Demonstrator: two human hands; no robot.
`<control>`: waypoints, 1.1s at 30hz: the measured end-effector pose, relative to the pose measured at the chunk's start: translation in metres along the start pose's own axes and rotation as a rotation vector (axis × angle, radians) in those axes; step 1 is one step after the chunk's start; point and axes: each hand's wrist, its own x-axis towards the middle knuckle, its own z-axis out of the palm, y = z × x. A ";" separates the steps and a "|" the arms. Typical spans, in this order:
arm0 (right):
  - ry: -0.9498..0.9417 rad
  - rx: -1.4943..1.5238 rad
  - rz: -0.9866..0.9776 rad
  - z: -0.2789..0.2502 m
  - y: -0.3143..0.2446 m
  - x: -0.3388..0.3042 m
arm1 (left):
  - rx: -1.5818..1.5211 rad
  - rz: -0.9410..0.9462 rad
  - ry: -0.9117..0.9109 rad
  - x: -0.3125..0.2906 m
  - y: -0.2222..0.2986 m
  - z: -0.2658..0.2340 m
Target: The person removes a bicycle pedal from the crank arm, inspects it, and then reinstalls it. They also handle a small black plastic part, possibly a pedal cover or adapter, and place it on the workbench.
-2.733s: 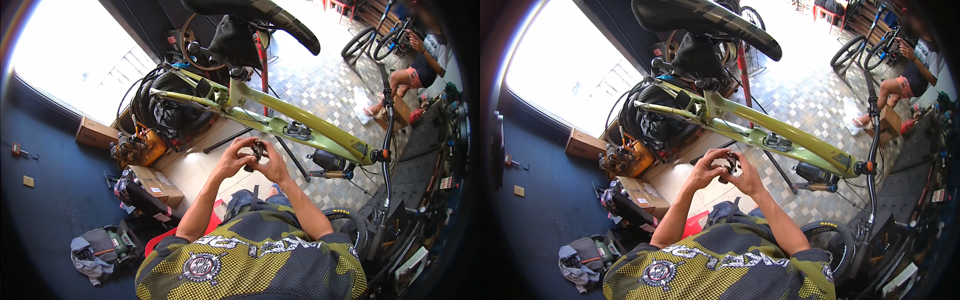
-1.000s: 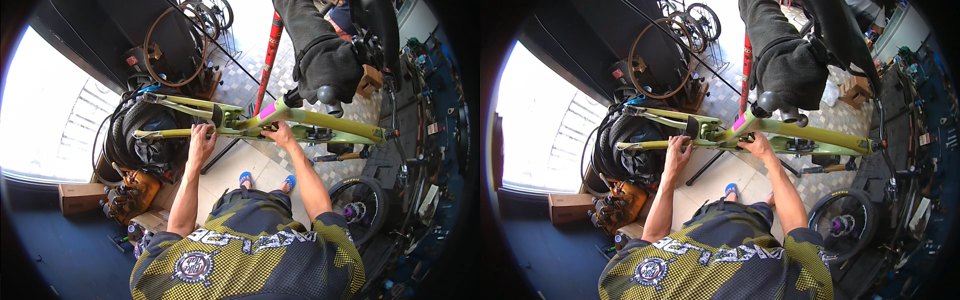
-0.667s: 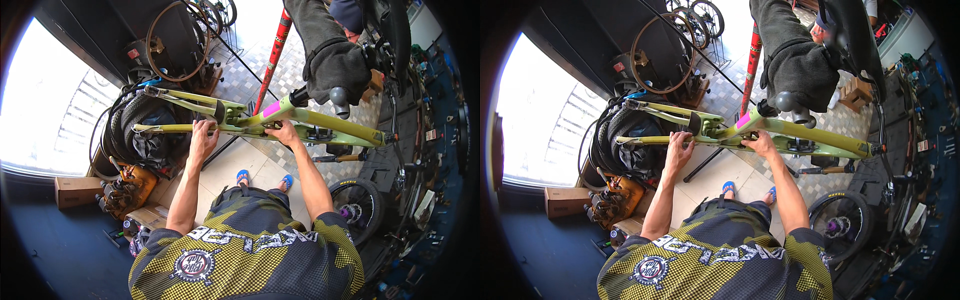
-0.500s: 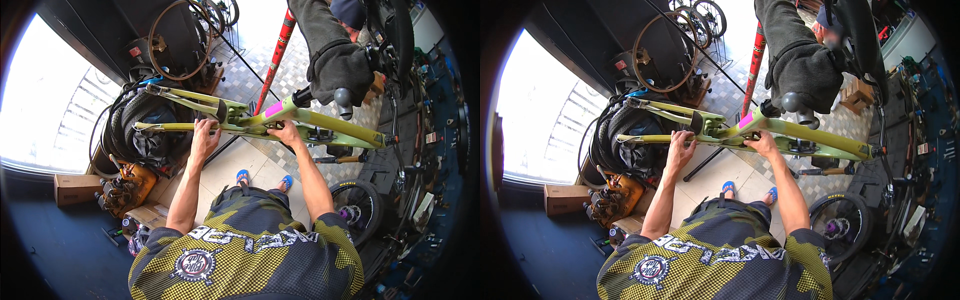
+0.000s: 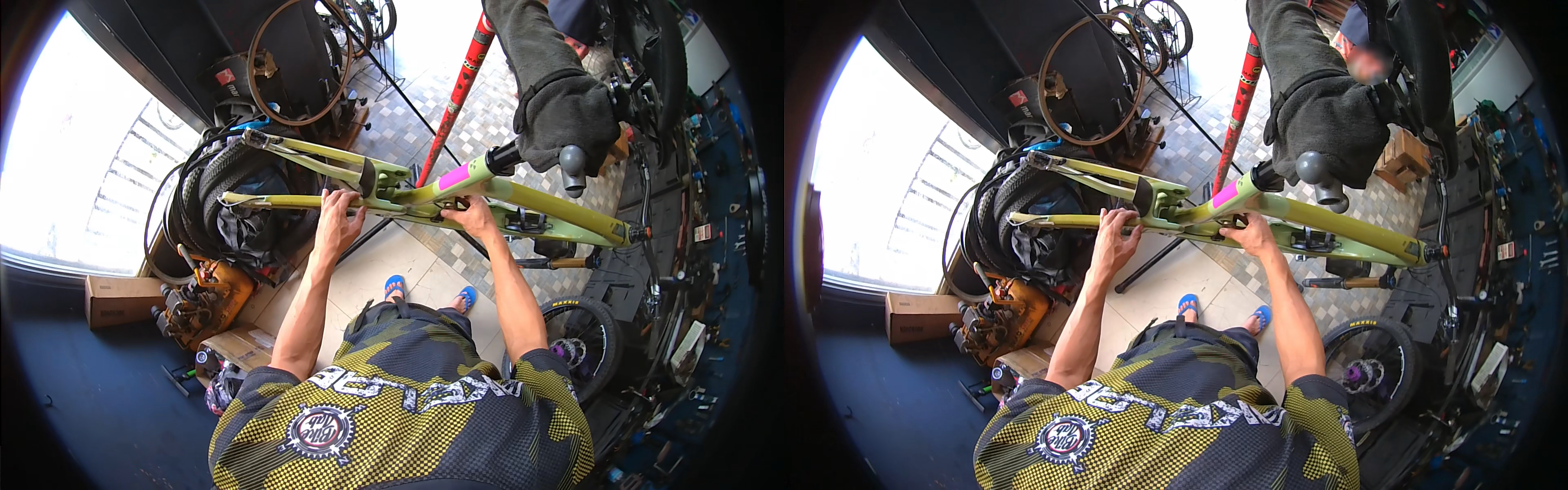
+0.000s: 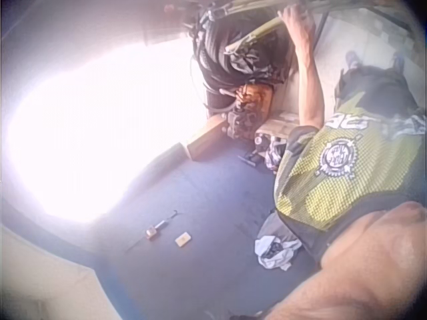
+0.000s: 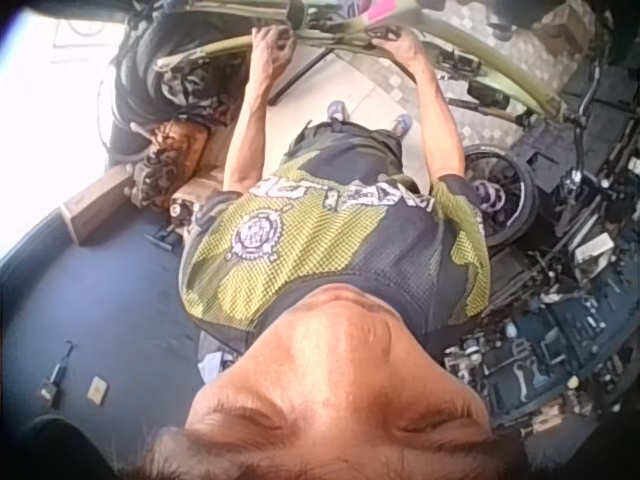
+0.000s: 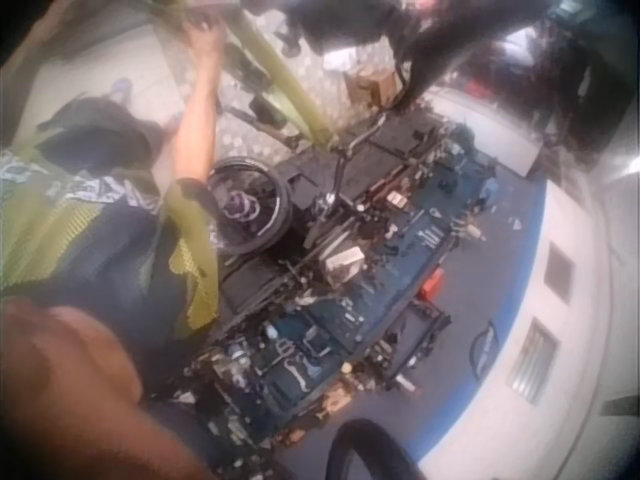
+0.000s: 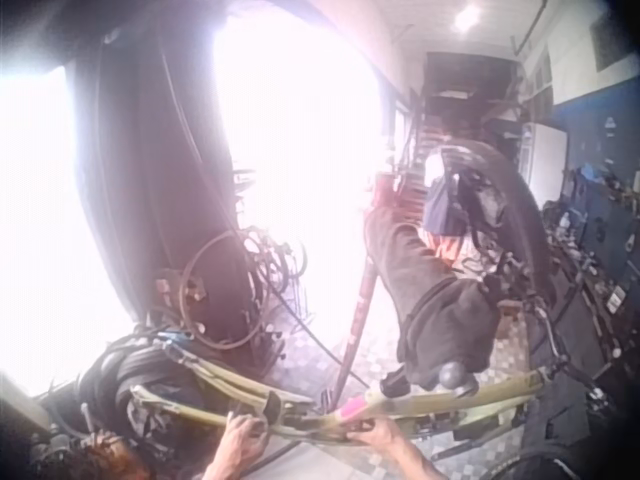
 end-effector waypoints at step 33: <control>0.006 0.120 0.006 -0.016 0.018 -0.009 | 0.009 0.003 0.005 0.000 0.004 -0.001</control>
